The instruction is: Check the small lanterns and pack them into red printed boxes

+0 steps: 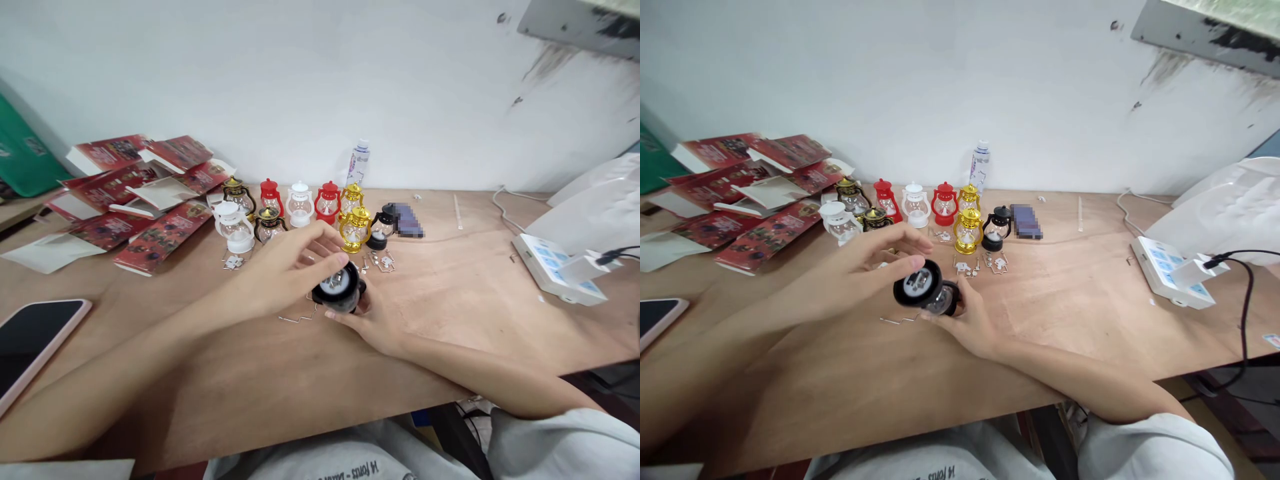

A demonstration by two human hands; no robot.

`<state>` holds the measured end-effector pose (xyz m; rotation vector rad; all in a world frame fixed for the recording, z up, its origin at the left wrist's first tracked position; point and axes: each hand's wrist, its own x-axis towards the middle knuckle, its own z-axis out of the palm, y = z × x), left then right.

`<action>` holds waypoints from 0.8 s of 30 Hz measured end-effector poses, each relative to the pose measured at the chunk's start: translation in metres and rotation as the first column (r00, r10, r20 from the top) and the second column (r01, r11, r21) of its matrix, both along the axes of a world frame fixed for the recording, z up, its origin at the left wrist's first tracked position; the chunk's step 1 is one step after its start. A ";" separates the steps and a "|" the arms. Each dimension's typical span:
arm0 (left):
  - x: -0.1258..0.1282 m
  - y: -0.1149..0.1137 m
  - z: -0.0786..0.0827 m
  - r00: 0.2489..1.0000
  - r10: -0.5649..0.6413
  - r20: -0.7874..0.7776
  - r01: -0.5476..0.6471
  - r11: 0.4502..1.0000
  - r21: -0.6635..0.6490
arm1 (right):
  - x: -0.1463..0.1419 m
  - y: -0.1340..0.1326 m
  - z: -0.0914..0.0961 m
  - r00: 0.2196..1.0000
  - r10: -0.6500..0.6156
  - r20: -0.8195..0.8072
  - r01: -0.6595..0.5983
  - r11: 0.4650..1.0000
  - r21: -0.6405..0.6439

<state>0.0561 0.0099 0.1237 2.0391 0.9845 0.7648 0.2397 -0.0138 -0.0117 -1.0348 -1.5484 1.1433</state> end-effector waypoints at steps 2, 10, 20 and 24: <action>0.002 0.010 -0.010 1.000 0.016 0.026 -0.015 0.999 -0.032 | 0.002 0.005 0.004 0.999 -0.038 0.012 0.038 0.999 -0.016; -0.005 0.041 -0.025 0.988 0.113 0.102 -0.103 0.990 -0.097 | 0.005 0.020 0.010 0.996 -0.089 0.004 0.089 0.995 0.032; -0.003 0.030 -0.028 0.994 0.097 -0.051 -0.060 0.874 0.482 | 0.009 0.027 0.003 0.991 -0.133 -0.020 0.134 0.989 0.066; -0.002 0.030 -0.033 0.988 0.077 -0.132 0.020 0.791 0.611 | 0.008 0.027 0.004 0.987 -0.157 -0.025 0.158 0.985 0.067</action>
